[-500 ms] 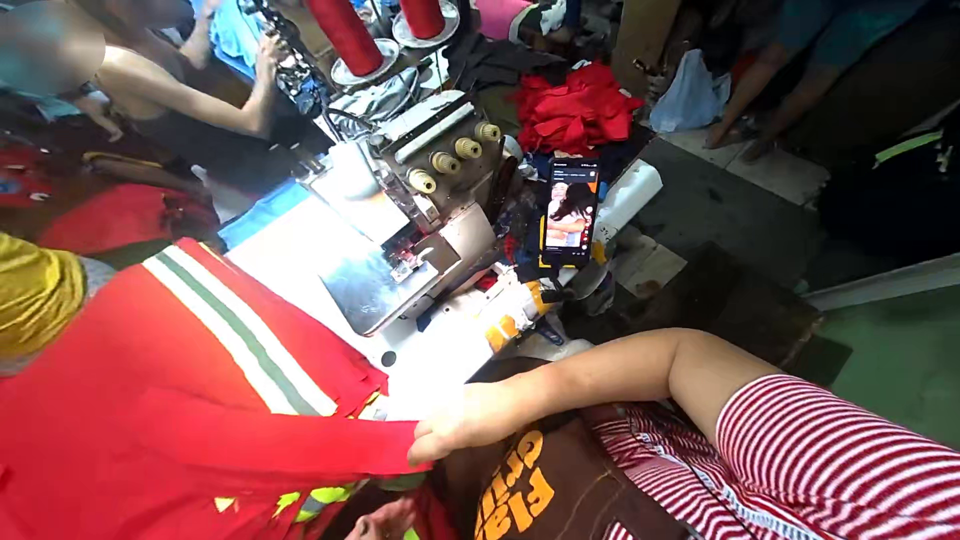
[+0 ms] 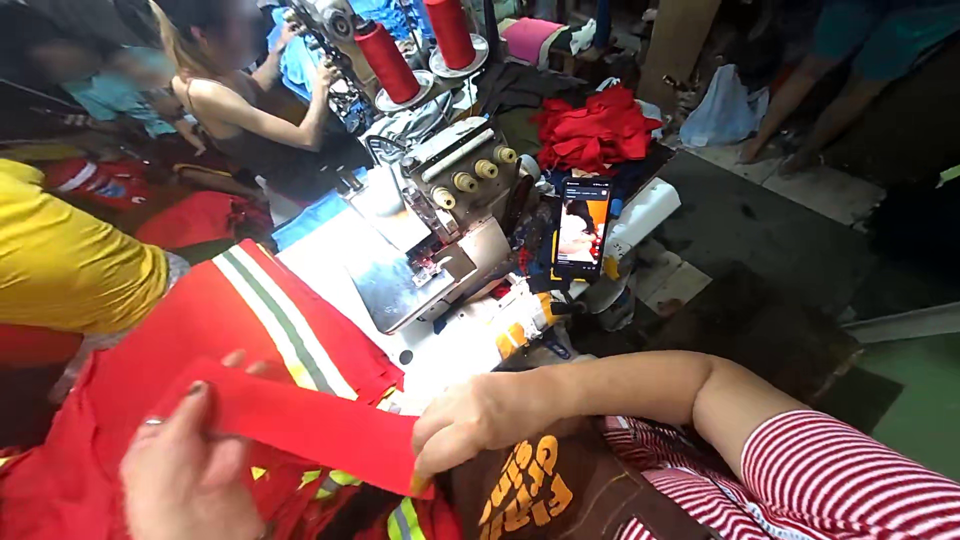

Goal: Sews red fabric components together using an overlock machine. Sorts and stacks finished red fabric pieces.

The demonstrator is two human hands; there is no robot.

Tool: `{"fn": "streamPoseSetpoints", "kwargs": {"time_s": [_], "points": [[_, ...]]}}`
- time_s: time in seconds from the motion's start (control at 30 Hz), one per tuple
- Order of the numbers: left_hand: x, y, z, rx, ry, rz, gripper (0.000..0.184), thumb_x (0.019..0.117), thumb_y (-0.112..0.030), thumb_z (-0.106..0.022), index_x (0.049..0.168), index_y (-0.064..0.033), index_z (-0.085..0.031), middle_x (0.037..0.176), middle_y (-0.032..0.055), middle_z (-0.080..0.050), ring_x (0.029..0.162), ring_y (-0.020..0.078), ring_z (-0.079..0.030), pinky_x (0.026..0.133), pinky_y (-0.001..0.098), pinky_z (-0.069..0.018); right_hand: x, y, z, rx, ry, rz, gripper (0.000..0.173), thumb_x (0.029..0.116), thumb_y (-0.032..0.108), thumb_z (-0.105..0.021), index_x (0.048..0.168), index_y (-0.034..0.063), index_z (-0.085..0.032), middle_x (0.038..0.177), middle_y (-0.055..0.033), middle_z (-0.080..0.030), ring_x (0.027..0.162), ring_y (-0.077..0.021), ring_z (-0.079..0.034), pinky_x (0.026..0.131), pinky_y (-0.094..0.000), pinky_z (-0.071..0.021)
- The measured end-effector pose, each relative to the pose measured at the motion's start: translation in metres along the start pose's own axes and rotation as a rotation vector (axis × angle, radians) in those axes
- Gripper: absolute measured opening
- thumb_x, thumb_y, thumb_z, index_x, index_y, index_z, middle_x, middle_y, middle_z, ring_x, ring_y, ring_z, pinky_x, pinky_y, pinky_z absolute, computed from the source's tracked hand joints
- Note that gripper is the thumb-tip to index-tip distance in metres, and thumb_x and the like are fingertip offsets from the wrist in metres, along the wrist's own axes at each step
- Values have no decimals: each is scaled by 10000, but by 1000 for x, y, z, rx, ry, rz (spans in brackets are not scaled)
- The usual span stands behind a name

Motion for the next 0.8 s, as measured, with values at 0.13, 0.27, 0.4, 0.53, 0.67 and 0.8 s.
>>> {"fn": "streamPoseSetpoints", "kwargs": {"time_s": [0.13, 0.27, 0.4, 0.53, 0.67, 0.8], "points": [[31, -16, -4, 10, -162, -59, 246, 1088, -119, -404, 1287, -5, -492, 1175, 114, -706, 1064, 222, -721, 905, 391, -607, -12, 21, 24, -2, 97, -22, 137, 966, -6, -625, 975, 27, -757, 948, -116, -720, 879, -214, -703, 783, -345, -577], [44, 5, -7, 4, -208, -161, 238, 1073, -134, -466, 1272, -15, -521, 1119, 93, -702, 1001, 213, -725, 873, 384, -614, -24, 41, 41, 89, 220, -87, 136, 955, -17, -637, 970, 28, -765, 947, -114, -728, 878, -206, -711, 796, -347, -582], [-1, 18, -80, 87, -279, -132, 162, 1057, -163, -540, 1185, -66, -565, 1003, -18, -677, 905, 107, -697, 840, 333, -601, -33, 51, 49, 157, 372, -186, 201, 904, -88, -634, 975, 32, -779, 958, -114, -740, 874, -215, -719, 781, -368, -583], [-54, 56, -130, 24, -159, -121, 72, 1033, -33, -531, 1048, -56, -598, 887, -48, -704, 825, 64, -709, 789, 279, -616, -33, 45, 52, 86, 377, -249, 197, 919, -84, -621, 988, 32, -765, 937, -115, -723, 857, -215, -705, 766, -355, -577], [-92, 84, -151, -149, -92, -15, 106, 994, 55, -548, 1019, -31, -604, 852, 7, -732, 780, 107, -733, 724, 303, -639, -28, 37, 47, 70, 286, -239, 169, 929, -68, -627, 982, 22, -760, 908, -116, -715, 824, -201, -696, 738, -322, -569], [-112, 95, -164, -180, -40, 85, 118, 983, 69, -562, 992, -18, -641, 851, 35, -748, 752, 110, -731, 686, 280, -628, -28, 37, 36, 78, 278, -277, 174, 919, -90, -632, 993, 3, -758, 925, -128, -718, 835, -205, -699, 749, -308, -571]]}}
Point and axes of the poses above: each hand's wrist, its own x-axis towards the middle knuckle, its own z-axis out of the back of the hand, y = z × x, the point moved 1 cm from there along x, towards the middle knuckle
